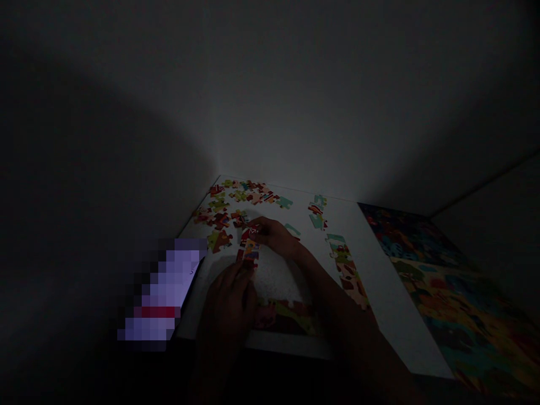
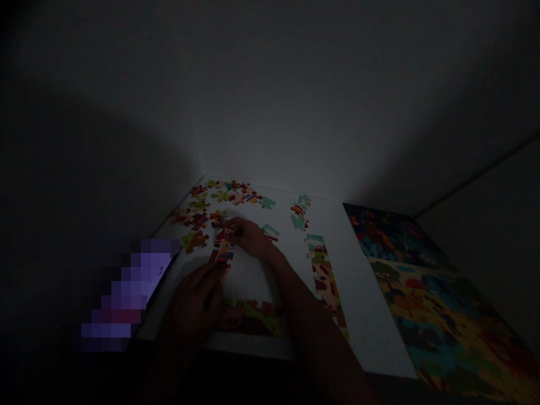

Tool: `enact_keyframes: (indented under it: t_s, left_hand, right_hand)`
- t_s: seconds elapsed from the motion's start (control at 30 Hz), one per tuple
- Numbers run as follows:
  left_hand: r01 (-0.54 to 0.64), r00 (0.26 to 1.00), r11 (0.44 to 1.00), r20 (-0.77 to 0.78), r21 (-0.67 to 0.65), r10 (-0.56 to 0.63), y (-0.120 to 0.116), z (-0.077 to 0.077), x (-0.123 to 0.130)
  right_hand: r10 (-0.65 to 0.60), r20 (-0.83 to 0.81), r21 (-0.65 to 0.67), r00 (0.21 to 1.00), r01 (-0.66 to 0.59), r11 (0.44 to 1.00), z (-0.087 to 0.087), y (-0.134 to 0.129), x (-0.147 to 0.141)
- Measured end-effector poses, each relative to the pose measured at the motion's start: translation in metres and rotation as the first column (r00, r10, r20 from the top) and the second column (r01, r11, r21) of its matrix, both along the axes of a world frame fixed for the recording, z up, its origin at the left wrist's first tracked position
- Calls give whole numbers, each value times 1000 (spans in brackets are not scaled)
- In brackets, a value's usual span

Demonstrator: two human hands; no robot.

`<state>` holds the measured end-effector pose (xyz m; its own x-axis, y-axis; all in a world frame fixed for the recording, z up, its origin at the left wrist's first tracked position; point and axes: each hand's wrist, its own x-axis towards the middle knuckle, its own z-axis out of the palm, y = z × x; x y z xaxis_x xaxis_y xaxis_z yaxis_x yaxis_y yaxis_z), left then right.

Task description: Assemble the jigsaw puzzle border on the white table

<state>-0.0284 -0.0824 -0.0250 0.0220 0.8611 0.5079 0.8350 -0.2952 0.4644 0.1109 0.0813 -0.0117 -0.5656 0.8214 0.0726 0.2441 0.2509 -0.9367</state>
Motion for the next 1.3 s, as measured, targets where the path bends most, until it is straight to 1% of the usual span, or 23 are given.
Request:
enact_keyframes:
  t_s: [0.2, 0.33, 0.57, 0.73, 0.87, 1.0, 1.2, 1.3]
  left_hand:
    - [-4, 1000, 1000, -12, 4, 4, 1, 4, 1]
    - [-7, 1000, 1000, -17, -15, 7, 1, 4, 1]
    - [-4, 999, 1000, -46, -28, 3, -1, 8, 1]
    - [-19, 999, 999, -37, -48, 17, -2, 7, 1]
    - [-18, 1000, 999, -26, -43, 16, -2, 6, 1]
    - [-13, 1000, 999, -16, -39, 12, -1, 7, 1]
    - [-29, 999, 998, -22, -60, 27, -3, 8, 2]
    - [-23, 999, 998, -31, -65, 21, -3, 8, 2]
  right_hand:
    - [-16, 37, 27, 999, 16, 1000, 1, -1, 0]
    - [0, 31, 37, 1000, -1, 999, 1, -2, -1]
    - [-6, 106, 91, 994, -3, 996, 5, -4, -2]
    - [-21, 125, 114, 992, 7, 993, 2, -6, -2]
    - [-25, 139, 129, 990, 7, 992, 4, -8, -2]
    - [-18, 135, 153, 991, -3, 988, 6, -10, -2]
    - [-23, 121, 180, 992, 1, 984, 4, -9, -2]
    - [-27, 148, 205, 989, -4, 979, 5, -9, -3]
